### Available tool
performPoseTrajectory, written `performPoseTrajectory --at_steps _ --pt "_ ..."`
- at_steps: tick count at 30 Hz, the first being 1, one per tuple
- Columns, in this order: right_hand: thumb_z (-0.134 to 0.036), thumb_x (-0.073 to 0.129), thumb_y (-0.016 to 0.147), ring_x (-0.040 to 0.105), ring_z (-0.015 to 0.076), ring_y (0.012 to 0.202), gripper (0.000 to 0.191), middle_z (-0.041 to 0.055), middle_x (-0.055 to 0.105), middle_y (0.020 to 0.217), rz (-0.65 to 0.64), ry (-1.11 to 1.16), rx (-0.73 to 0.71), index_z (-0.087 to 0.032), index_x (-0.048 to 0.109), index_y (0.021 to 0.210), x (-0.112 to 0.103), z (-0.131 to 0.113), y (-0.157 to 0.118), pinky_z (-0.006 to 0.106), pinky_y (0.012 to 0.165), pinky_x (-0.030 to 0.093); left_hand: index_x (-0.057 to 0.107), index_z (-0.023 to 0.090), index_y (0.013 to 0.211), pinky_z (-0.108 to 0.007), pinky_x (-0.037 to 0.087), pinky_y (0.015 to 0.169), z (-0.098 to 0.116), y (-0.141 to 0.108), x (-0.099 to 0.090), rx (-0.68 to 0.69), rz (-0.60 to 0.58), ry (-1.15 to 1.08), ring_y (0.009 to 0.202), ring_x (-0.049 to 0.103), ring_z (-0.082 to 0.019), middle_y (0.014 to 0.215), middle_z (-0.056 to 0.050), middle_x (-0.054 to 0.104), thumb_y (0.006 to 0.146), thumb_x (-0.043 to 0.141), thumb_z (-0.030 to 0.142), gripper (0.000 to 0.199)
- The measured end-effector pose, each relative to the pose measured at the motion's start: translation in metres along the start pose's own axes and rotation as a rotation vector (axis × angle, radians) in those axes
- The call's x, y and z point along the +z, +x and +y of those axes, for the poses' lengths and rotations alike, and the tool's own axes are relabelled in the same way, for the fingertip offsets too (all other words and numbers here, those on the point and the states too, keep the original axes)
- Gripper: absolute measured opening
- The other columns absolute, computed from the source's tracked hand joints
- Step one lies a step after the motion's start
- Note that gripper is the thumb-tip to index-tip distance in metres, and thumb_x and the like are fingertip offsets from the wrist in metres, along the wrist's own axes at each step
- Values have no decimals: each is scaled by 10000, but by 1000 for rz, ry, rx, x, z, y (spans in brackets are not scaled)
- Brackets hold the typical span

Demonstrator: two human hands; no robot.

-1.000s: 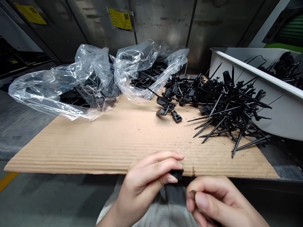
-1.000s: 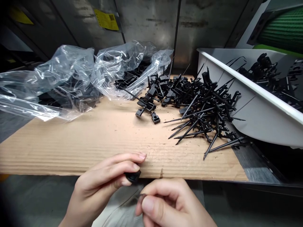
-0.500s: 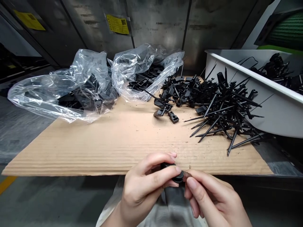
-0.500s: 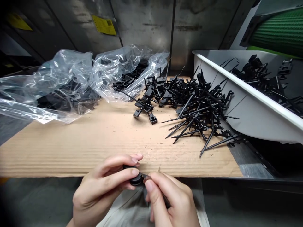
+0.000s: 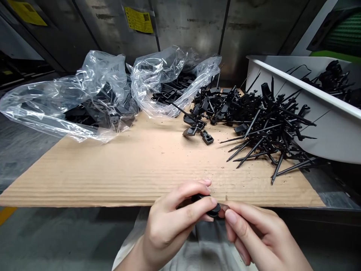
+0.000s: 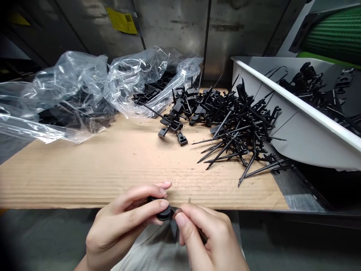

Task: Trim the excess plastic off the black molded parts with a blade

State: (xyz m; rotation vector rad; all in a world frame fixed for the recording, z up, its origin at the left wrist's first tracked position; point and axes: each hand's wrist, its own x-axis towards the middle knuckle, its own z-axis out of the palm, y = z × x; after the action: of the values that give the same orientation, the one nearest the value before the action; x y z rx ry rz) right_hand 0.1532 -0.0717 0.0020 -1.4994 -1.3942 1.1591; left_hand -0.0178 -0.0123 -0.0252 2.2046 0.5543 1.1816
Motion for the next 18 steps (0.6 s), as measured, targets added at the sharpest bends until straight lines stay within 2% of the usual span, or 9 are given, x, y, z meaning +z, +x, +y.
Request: performPoseTrajectory --at_steps 5,10,13,18 --pt "-436 418 865 342 43 414 389 -55 406 504 -160 35 91 -174 469 582 -9 -5 6 188 403 265 633 91 1035 -161 491 883 1 2 1 -13 -15 18 1084 552 -180 1040 -79 566 808 538 -50 284" --pt "-495 389 876 314 42 400 418 -63 361 478 -316 181 221 -176 443 611 -10 0 9 189 390 233 636 106 1019 -145 533 801 3 5 1 -28 2 -31 1050 577 -176 1012 -83 569 824 518 -38 269" --pt "-487 431 868 301 23 387 390 -60 404 502 -363 299 256 -164 480 654 -11 1 11 167 369 221 619 106 1063 -130 543 755 4 6 -1 -34 -10 -89 1060 573 -182 1020 -94 557 831 484 -58 314" --pt "-468 547 816 249 -16 334 350 -60 451 484 -483 520 333 -125 584 758 -19 1 18 133 334 188 611 112 1100 -211 510 872 5 7 -4 -45 -38 -192 1035 593 -192 1022 -103 562 866 478 8 289"
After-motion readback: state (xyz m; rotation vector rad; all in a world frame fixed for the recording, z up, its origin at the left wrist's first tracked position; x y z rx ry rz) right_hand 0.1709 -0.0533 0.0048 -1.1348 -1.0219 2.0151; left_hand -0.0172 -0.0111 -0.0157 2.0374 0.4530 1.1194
